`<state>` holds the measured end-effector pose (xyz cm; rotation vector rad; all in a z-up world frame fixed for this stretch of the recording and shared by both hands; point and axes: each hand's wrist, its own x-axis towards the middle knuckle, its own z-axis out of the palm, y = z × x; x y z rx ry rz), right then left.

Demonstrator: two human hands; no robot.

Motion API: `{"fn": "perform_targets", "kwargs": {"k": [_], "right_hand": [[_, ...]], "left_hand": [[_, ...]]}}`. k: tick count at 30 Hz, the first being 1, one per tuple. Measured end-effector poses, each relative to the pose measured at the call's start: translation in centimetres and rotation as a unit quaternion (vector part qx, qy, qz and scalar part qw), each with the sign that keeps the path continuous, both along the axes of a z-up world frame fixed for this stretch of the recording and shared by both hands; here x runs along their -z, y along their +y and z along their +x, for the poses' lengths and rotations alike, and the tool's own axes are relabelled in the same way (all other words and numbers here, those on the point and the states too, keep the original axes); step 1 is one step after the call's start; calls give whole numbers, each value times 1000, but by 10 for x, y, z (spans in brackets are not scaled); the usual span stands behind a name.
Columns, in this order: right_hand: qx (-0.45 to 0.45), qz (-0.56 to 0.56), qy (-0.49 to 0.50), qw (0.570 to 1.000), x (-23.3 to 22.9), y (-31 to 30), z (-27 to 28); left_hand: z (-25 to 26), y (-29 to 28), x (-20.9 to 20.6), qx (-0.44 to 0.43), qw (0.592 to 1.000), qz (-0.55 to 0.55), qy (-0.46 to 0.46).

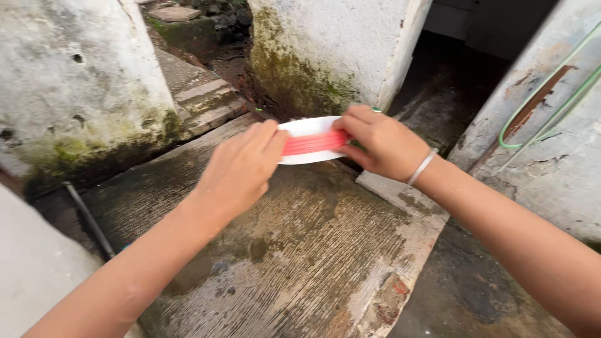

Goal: The person cleans a small plant pot by hand using water from a bucket and a brush.

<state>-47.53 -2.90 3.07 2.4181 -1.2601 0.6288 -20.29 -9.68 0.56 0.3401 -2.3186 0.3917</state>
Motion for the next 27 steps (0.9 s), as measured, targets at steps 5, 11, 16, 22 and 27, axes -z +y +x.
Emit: {"fn": "perform_targets", "kwargs": {"k": [5,11,16,22,27], "right_hand": [[-75,13,14,997,13,-32,41],[-38,-4,6,999,14,-50,49],[-67,-34,40,996,3,-54,40],[-119,19,21,992,9,-53,58],[-151,10,25,988,8,-60,79]], "left_hand": [[47,2,7,-53,998,-15,18],[42,-16,6,-95,995,-20,18],[41,-8,5,-137,990,15,-11],[64,14,9,-127,992,-8,9],[86,20,5,-157,987,-15,-3]]}}
